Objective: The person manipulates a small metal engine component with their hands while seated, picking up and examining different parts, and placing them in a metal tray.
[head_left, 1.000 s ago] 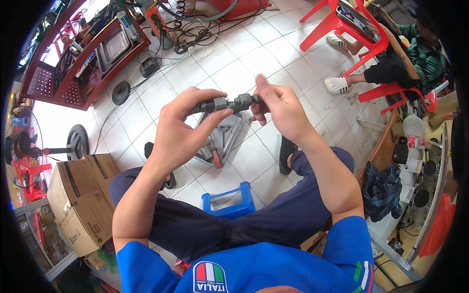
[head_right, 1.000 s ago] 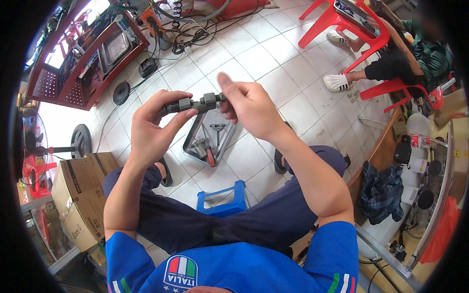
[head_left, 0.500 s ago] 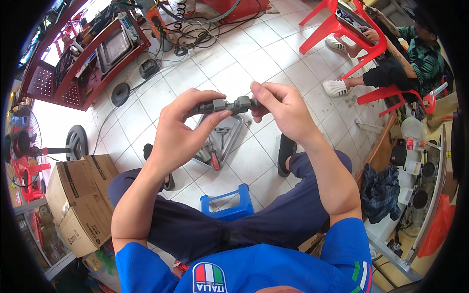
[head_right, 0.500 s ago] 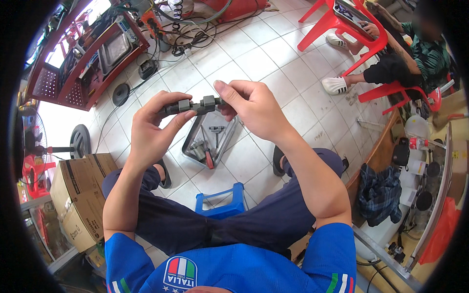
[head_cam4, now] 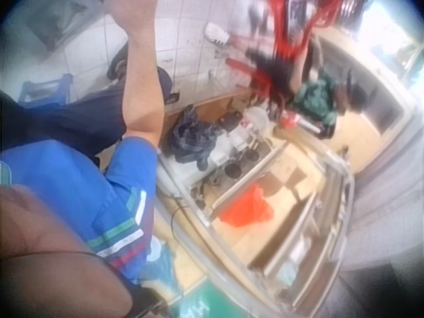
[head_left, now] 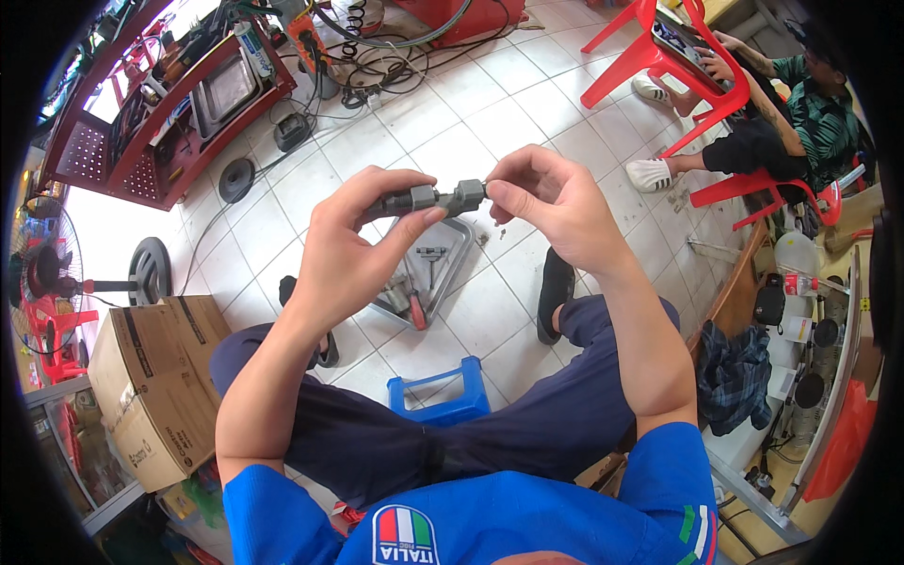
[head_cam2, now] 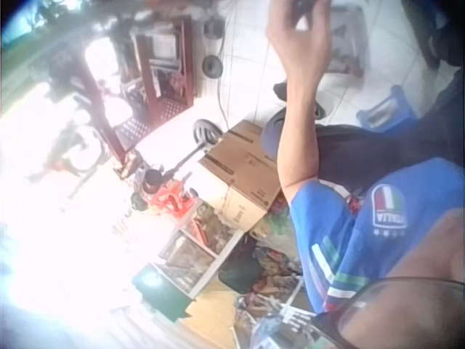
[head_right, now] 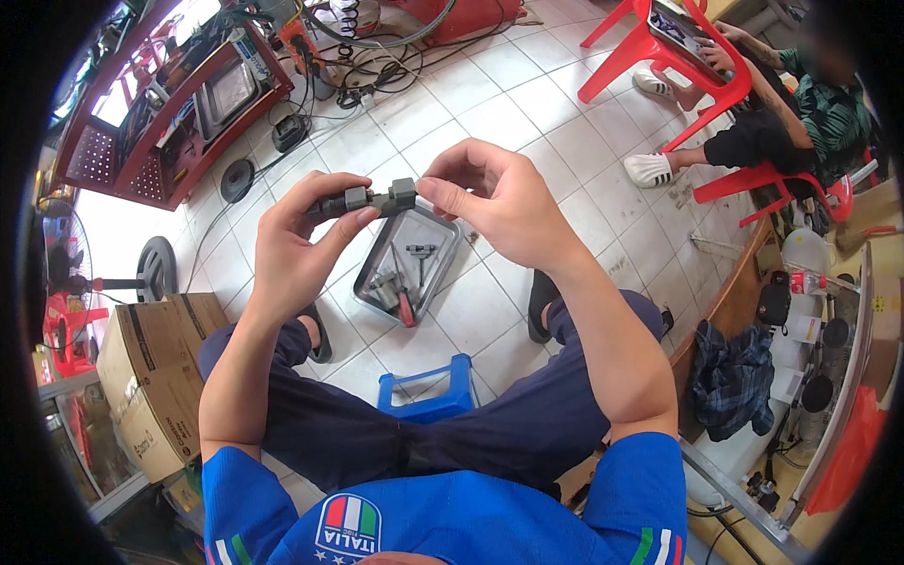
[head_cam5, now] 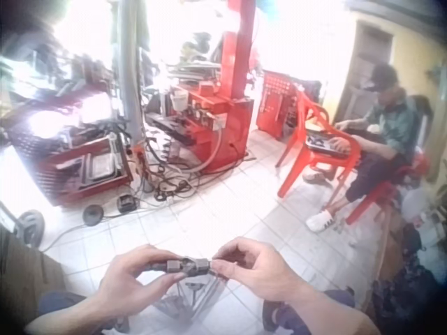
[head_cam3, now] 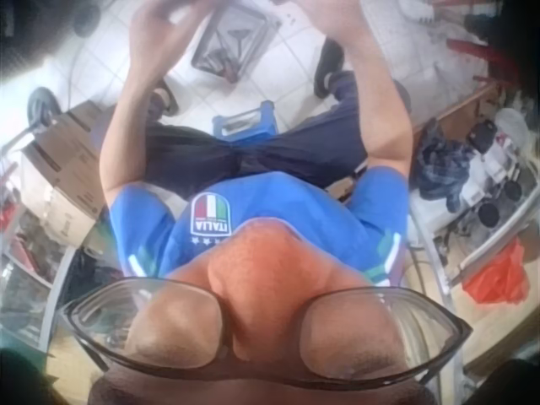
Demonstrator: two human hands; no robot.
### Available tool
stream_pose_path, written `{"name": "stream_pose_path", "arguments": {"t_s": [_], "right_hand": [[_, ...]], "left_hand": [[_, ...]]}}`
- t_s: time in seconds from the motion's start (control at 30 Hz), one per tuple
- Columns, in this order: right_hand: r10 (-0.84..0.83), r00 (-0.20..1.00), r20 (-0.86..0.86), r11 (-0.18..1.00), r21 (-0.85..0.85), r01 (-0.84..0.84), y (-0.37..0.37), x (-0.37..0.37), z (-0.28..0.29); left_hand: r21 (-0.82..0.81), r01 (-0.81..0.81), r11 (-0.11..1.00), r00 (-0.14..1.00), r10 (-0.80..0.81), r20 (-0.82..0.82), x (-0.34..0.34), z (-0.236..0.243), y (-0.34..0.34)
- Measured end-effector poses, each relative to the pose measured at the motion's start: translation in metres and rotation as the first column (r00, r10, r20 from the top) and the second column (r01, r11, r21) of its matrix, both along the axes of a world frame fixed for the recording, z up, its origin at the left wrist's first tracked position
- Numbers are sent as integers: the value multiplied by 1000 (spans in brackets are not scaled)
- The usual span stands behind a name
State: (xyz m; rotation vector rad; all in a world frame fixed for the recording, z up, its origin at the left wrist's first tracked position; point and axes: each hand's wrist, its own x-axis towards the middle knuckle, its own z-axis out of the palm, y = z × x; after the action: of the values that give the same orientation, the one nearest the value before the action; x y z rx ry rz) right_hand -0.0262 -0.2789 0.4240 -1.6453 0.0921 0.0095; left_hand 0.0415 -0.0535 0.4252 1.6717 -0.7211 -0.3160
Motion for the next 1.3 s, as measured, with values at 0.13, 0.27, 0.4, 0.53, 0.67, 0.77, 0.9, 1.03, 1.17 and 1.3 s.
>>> {"name": "stream_pose_path", "arguments": {"t_s": [0.13, 0.27, 0.4, 0.53, 0.67, 0.77, 0.9, 1.03, 1.17, 1.3], "right_hand": [[15, 992, -125, 996, 91, -4, -2, 2, 0], [53, 997, -57, 999, -1, -53, -2, 0, 0], [8, 997, 74, 1000, 14, -9, 0, 1, 1], [70, 984, -162, 992, 119, -51, -4, 3, 0], [90, 992, -89, 996, 26, -88, -6, 1, 4], [-30, 999, 36, 997, 67, 27, 1, -1, 0], [26, 1000, 14, 997, 78, -27, 6, -2, 3], [81, 994, -77, 996, 50, -77, -3, 1, 3], [50, 988, -144, 993, 111, -35, -3, 1, 3], [19, 1000, 6, 998, 67, -20, -1, 0, 3]], "left_hand": [[6, 3, 1000, 1000, -3, 27, -1, 0, 1], [7, 7, 1000, 1000, -7, 28, 1, -2, 2], [-2, -4, 1000, 1000, 4, 22, 2, -1, 1], [8, 2, 1000, 1000, -2, 31, 1, -1, 1], [-1, 3, 1000, 1000, -3, 21, 2, -2, 2], [9, -10, 1000, 1000, 10, 10, 1, 0, 0], [-7, 5, 1000, 1000, -5, 20, 1, -2, 2], [-15, 3, 1000, 1000, -3, 14, 1, -1, 2], [-10, 6, 1000, 1000, -6, 24, 1, -2, 3], [2, 4, 1000, 999, -4, 44, 3, -2, 3]]}}
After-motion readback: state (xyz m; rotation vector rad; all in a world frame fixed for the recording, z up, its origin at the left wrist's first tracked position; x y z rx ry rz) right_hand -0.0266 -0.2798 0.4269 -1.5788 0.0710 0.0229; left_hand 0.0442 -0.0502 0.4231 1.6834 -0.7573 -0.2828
